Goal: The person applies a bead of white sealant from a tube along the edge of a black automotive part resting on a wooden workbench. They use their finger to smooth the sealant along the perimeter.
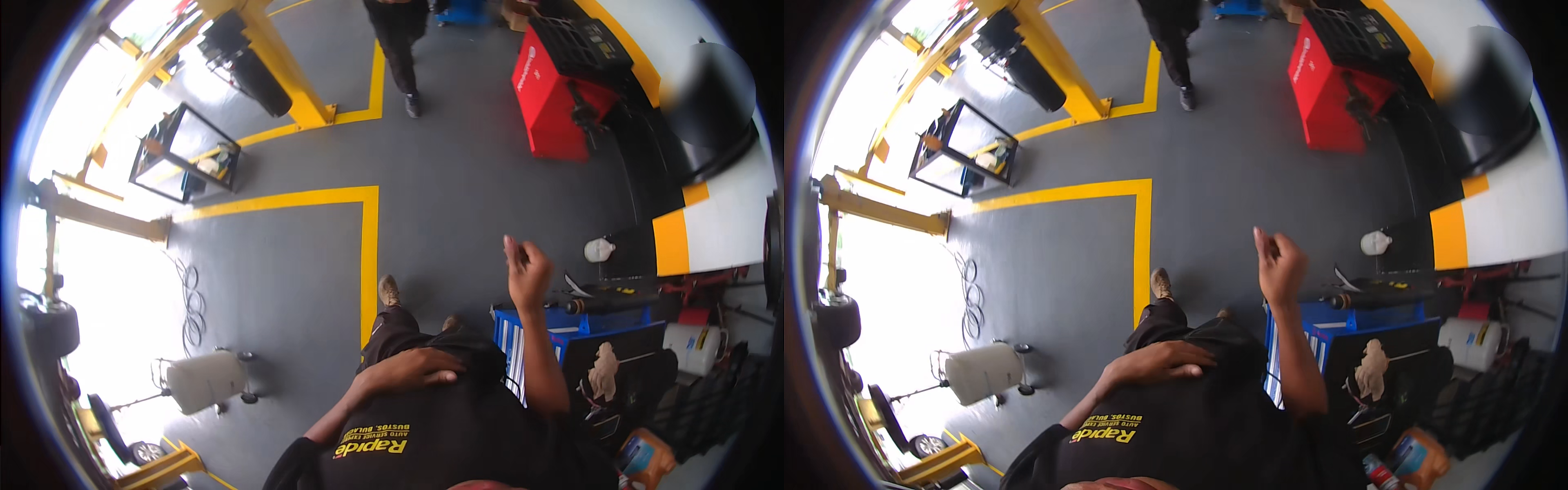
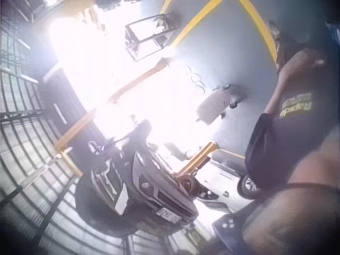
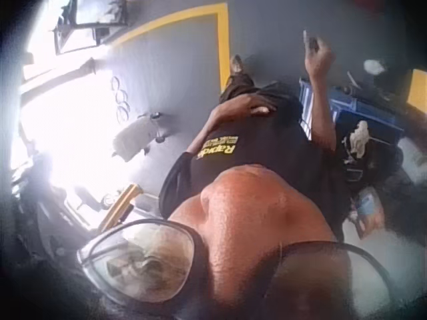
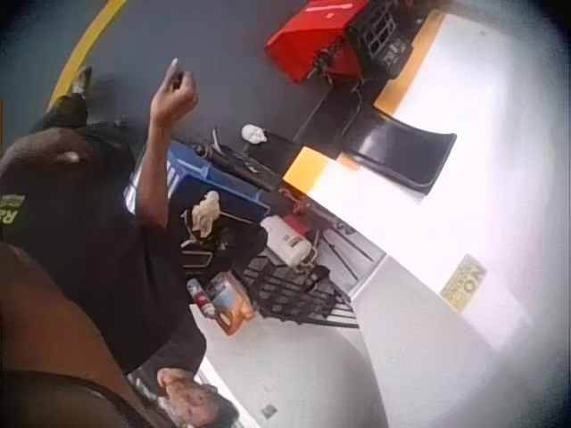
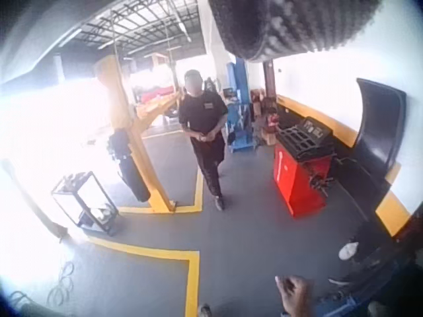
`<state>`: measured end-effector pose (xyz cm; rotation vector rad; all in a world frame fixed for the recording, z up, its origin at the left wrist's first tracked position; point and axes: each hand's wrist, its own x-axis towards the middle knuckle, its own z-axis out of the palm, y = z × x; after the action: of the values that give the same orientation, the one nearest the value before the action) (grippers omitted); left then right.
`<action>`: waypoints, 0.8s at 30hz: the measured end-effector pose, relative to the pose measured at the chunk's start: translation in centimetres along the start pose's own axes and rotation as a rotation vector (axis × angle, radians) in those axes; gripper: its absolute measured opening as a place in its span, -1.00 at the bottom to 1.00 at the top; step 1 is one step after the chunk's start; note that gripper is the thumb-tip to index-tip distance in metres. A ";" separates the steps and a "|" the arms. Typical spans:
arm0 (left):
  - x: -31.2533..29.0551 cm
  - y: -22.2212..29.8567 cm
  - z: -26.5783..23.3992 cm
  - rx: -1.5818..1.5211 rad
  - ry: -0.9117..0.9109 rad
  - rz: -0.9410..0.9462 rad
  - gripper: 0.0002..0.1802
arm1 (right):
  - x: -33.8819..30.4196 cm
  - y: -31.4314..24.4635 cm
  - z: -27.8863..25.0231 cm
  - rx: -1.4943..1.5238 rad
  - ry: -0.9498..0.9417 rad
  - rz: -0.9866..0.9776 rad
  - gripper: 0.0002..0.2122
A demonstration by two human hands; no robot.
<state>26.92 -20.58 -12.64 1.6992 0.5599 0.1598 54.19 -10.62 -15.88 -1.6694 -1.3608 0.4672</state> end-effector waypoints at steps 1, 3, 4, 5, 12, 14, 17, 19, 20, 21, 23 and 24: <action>-1.0 -0.8 -0.8 -0.087 0.027 0.004 -0.38 | 1.9 -2.2 1.5 0.017 -0.035 -0.053 -0.74; -3.9 -1.8 -0.9 -0.143 0.147 0.087 -0.30 | 4.4 -5.3 5.1 0.020 -0.011 -0.290 -0.80; -4.9 -2.3 -1.2 -0.169 0.192 0.128 -0.27 | 5.9 -7.0 6.6 0.039 -0.003 -0.352 -0.84; -6.0 -2.8 -1.3 -0.193 0.222 0.152 -0.26 | 7.2 -8.7 8.4 0.061 0.002 -0.415 -0.87; -15.4 -5.2 -7.2 -0.300 0.452 0.137 -0.38 | 17.4 -17.1 24.5 -0.107 0.007 -0.531 -0.55; -18.9 -5.9 -9.8 -0.334 0.538 0.065 -0.44 | 19.3 -19.4 29.3 -0.368 0.099 -0.760 -0.38; -24.3 -9.0 -12.5 -0.149 0.608 -0.059 -0.46 | 21.5 -21.6 33.7 -0.465 0.144 -0.923 -0.28; -27.3 -9.8 -13.7 -0.069 0.686 -0.162 -0.45 | 22.6 -20.3 35.9 -0.528 0.155 -1.009 -0.46; -28.4 -9.8 -14.9 -0.051 0.711 -0.197 -0.45 | 23.5 -18.3 36.7 -0.572 0.099 -1.030 -0.61; -29.5 -10.0 -16.5 -0.030 0.719 -0.230 -0.45 | 23.4 -16.3 38.1 -0.585 0.093 -0.996 -0.60; -31.9 -11.0 -18.4 -0.039 0.851 -0.287 -0.48 | 19.2 -19.5 41.2 -0.477 0.012 -0.969 -0.75; -32.7 -11.7 -19.4 -0.046 0.896 -0.304 -0.50 | 16.8 -21.9 42.3 -0.415 0.009 -0.925 -0.81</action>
<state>-12.68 -16.78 -13.09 1.4153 1.4480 0.7219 15.18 21.42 -15.82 -1.1349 -2.1184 -0.3816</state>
